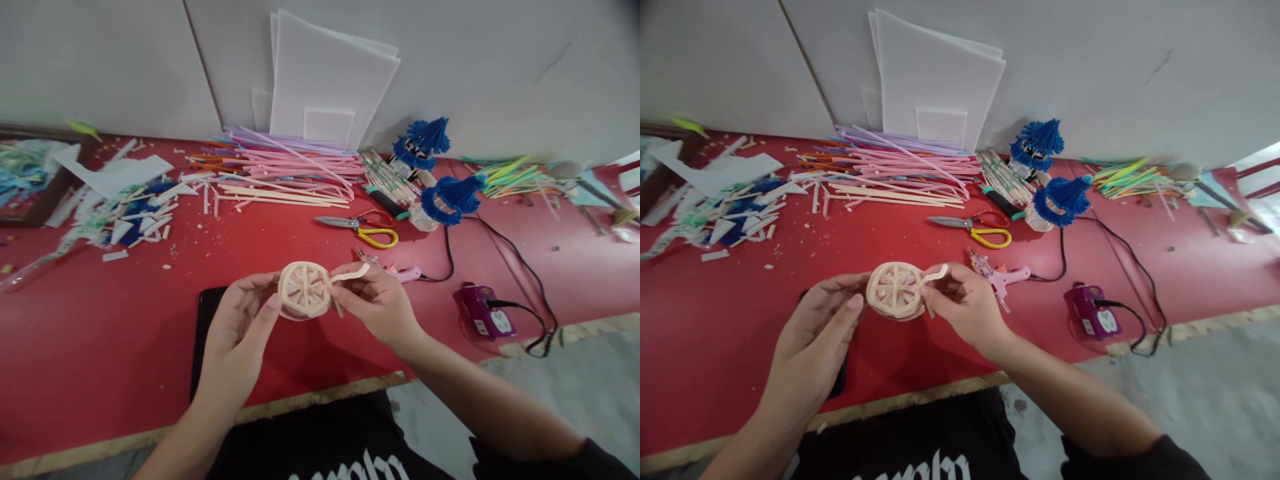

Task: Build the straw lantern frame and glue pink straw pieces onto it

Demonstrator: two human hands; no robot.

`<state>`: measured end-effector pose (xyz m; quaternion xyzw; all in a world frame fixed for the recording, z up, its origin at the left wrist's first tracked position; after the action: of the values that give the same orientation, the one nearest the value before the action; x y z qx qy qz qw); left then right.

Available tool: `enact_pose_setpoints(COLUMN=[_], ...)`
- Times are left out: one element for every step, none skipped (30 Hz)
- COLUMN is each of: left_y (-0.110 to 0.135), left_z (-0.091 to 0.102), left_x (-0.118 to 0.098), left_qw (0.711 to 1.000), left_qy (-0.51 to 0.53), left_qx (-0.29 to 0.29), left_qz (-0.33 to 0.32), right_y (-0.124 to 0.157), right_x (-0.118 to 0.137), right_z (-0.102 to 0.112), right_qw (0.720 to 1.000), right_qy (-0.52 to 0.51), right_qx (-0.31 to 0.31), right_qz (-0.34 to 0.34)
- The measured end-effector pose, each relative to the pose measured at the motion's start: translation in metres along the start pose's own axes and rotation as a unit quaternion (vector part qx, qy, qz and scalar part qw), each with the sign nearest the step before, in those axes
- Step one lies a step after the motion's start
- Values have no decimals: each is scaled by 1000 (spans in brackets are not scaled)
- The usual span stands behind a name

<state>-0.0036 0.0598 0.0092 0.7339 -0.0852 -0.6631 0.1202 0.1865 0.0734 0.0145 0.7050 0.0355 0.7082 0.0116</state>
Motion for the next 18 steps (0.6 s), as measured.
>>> enact_pose_setpoints(left_y=[2, 3, 5, 7, 9, 13, 17, 21, 24, 27, 27, 25, 20, 12, 1, -11, -24, -34], left_z=[-3, -5, -6, -5, -5, -5, -7, -11, -17, -24, -30, -37, -44, -50, -56, -61, -67, -73], left_x=[-1, -1, -3, -5, -8, -13, -19, -25, -31, -37, -43, -49, -53, -56, -57, -57, -54, -50], left_qw=[1000, 1000, 999, 996, 991, 981, 965, 943, 917, 891, 871, 857, 850, 850, 854, 862, 867, 867], left_qy=[-7, -18, -32, -52, -83, -124, -176, -233, -284, -326, -356, -373, -389, -399, -409, -413, -417, -416], left_qx=[9, 15, 13, 6, -3, -13, -20, -22, -19, -11, -1, 14, 40, 67, 99, 133, 180, 226], left_qz=[-8, -21, -42, -71, -106, -148, -193, -237, -279, -314, -340, -355, -353, -338, -306, -263, -204, -153], right_y=[0, 0, 0, 0, 0, 0, 1, 1, 1, 1, 2, 2, 2, 2, 2, 2, 1, 1], right_x=[-1, -2, -3, -4, -5, -5, -5, -4, -4, -4, -5, -5, -6, -6, -6, -6, -6, -6], right_z=[-1, -1, -1, -2, -2, -3, -4, -4, -4, -4, -3, -2, -1, 0, 0, 0, 1, 1], right_qw=[1000, 1000, 1000, 1000, 1000, 1000, 1000, 999, 1000, 1000, 1000, 1000, 1000, 1000, 1000, 1000, 1000, 1000], right_qy=[-3, -7, -13, -19, -24, -27, -29, -29, -28, -25, -21, -17, -15, -16, -18, -20, -22, -21], right_qx=[0, -2, -5, -6, -7, -6, -6, -5, -5, -6, -9, -14, -18, -20, -21, -20, -20, -21], right_qz=[-1, -4, -6, -8, -10, -11, -10, -10, -12, -13, -15, -15, -14, -11, -6, 0, 6, 12])
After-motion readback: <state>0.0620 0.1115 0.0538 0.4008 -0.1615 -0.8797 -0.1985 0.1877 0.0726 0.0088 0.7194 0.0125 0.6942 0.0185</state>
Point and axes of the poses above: each hand's wrist, its own y-axis away from the middle knuckle, its own z-axis out of the back of the hand, x = y × z, the point moved 9 cm from there along -y, towards the middle knuckle, and after that the axes turned 4 degrees about z, right-handed, at the moved point
